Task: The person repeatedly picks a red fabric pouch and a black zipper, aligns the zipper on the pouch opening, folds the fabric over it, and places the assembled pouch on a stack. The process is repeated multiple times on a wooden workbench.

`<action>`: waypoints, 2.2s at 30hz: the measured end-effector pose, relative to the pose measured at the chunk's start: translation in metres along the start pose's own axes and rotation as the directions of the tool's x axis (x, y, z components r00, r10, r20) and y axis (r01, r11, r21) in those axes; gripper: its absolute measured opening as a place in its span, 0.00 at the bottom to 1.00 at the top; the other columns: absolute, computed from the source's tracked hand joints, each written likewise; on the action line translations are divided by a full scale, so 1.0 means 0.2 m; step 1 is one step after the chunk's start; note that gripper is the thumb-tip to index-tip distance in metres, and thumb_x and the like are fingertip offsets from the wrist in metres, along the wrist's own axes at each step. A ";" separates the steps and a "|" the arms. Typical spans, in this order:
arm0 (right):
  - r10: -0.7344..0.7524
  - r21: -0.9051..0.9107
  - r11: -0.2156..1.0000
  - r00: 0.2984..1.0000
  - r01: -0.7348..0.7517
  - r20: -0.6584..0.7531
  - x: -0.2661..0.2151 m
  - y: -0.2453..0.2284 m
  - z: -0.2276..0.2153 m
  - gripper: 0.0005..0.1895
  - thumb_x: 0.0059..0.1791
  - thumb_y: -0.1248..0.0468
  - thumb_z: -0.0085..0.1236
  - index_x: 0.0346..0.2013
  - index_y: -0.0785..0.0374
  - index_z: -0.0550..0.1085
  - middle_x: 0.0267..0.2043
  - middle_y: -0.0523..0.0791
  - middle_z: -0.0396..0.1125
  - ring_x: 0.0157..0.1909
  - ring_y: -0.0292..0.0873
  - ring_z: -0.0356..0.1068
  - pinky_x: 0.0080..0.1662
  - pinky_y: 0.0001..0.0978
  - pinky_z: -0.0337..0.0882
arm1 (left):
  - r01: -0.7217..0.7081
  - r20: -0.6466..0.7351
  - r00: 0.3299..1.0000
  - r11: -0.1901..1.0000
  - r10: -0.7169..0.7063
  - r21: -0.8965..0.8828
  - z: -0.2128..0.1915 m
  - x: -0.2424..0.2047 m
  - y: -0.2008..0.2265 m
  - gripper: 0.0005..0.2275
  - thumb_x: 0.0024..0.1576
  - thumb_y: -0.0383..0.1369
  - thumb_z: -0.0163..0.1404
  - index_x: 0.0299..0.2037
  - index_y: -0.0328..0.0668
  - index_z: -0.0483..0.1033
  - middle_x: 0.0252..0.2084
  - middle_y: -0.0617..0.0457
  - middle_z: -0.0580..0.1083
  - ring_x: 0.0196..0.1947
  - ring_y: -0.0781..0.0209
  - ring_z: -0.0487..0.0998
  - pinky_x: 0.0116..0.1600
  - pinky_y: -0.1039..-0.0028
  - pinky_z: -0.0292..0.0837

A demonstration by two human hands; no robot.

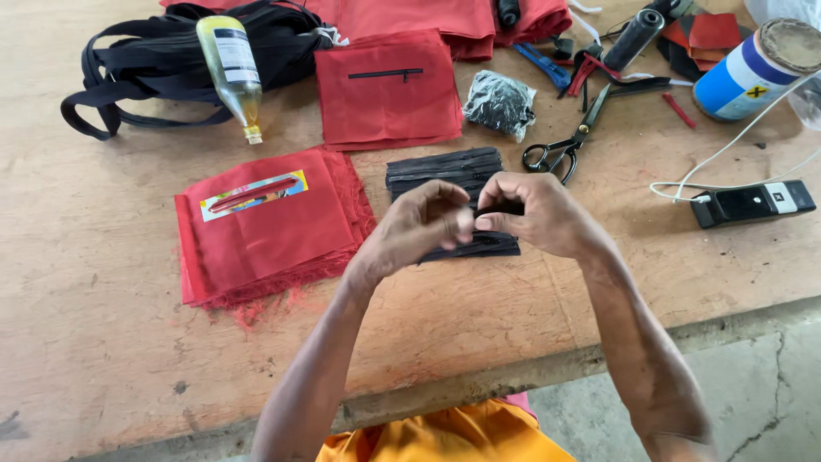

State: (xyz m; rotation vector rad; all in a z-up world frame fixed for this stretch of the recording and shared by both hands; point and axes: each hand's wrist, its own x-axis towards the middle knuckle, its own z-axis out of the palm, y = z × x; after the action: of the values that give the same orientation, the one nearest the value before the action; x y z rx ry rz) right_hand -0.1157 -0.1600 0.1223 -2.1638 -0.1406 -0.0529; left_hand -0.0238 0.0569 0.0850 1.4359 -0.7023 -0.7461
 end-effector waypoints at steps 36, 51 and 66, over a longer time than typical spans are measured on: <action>-0.051 0.301 0.947 0.975 0.116 -0.217 -0.19 -0.23 0.20 0.10 0.51 0.75 0.56 0.47 0.69 0.72 0.43 0.45 0.71 0.44 0.35 0.76 0.46 0.29 0.79 | -0.466 -0.132 0.876 0.885 0.464 0.015 0.17 -0.30 0.01 0.12 0.63 0.26 0.56 0.45 0.39 0.61 0.55 0.50 0.77 0.52 0.68 0.77 0.54 0.76 0.77; 0.068 0.348 0.937 0.987 -0.013 -0.147 -0.46 -0.14 0.35 0.09 0.47 0.70 0.65 0.41 0.66 0.78 0.33 0.45 0.76 0.30 0.34 0.75 0.32 0.24 0.79 | -0.162 -0.242 0.903 0.801 0.356 0.576 0.23 -0.77 0.20 0.06 0.53 0.23 0.59 0.39 0.39 0.84 0.38 0.51 0.83 0.34 0.62 0.85 0.39 0.72 0.82; 0.519 0.061 0.855 0.847 -0.515 -0.115 -0.46 -0.05 0.62 0.14 0.45 0.65 0.65 0.45 0.62 0.75 0.31 0.41 0.75 0.33 0.34 0.74 0.37 0.29 0.75 | 0.018 -0.286 0.915 0.679 0.284 0.734 0.28 -0.68 -0.21 0.06 0.47 0.25 0.61 0.35 0.36 0.82 0.38 0.49 0.75 0.45 0.50 0.75 0.55 0.63 0.68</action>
State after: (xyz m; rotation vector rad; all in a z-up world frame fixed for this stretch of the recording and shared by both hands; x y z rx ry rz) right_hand -0.2104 -0.0599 0.0524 -2.0945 0.5186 0.1212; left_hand -0.1517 0.1317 0.0465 2.1530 -0.8284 -0.0090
